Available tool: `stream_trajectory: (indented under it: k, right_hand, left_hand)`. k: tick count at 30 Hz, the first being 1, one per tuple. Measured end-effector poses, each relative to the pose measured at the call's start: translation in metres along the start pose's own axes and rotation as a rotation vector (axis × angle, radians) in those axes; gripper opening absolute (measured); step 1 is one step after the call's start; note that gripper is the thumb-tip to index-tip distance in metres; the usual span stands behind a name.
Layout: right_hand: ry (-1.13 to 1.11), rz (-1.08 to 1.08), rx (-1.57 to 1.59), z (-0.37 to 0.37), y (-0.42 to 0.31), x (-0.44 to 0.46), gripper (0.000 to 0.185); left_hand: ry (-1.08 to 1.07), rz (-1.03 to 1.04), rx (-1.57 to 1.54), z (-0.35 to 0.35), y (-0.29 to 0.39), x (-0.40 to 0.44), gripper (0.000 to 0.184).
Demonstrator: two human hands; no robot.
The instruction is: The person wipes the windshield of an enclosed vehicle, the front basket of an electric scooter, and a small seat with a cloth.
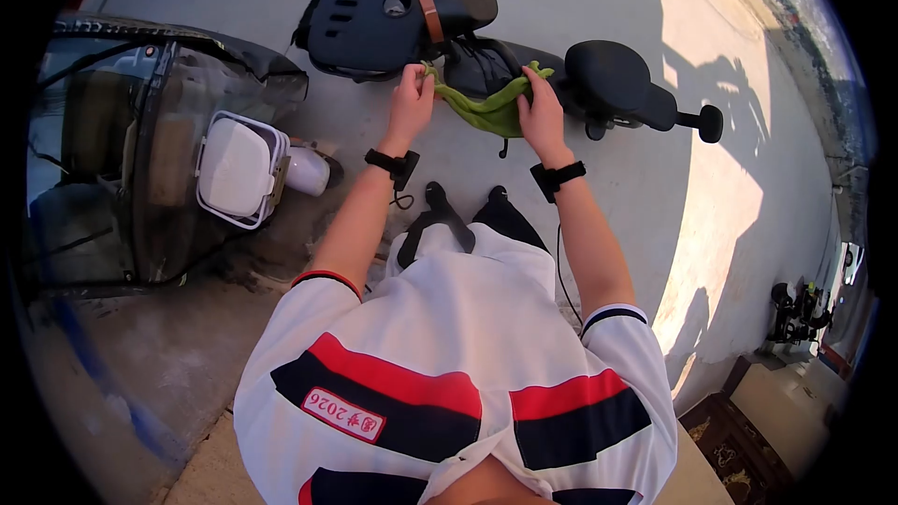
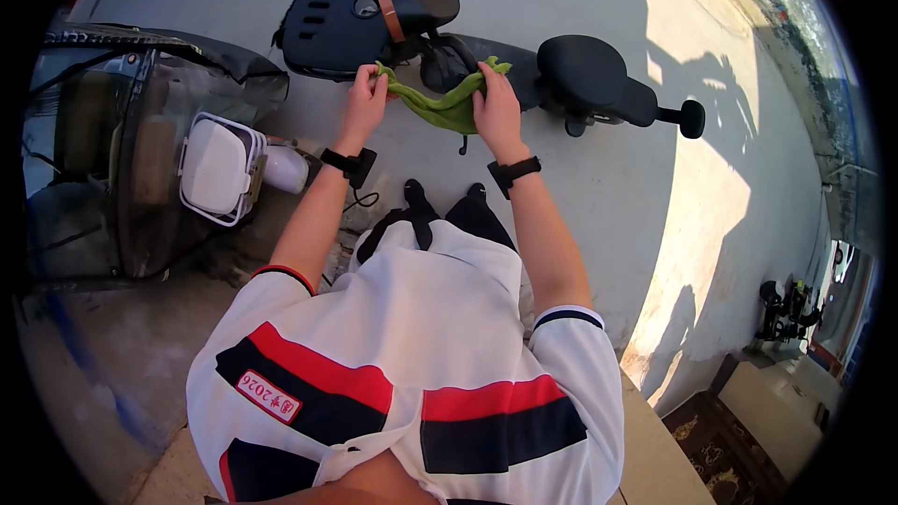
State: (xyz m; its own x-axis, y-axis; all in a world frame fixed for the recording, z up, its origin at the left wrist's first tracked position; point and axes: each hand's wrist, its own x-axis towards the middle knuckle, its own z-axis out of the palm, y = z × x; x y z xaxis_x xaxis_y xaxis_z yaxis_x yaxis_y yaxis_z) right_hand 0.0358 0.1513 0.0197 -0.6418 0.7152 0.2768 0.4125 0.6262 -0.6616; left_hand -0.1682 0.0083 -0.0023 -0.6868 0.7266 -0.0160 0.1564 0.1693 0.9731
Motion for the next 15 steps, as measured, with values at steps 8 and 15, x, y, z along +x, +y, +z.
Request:
stream_trajectory:
  k: [8, 15]
  right_hand:
    - [-0.058, 0.136, -0.082, 0.007, -0.003, 0.020, 0.037]
    - [-0.081, 0.109, -0.025, 0.017, 0.008, 0.029, 0.044]
  left_hand:
    - [-0.269, 0.224, 0.030, 0.041, 0.027, 0.003, 0.018]
    - [-0.312, 0.424, 0.266, 0.057, 0.026, 0.018, 0.028]
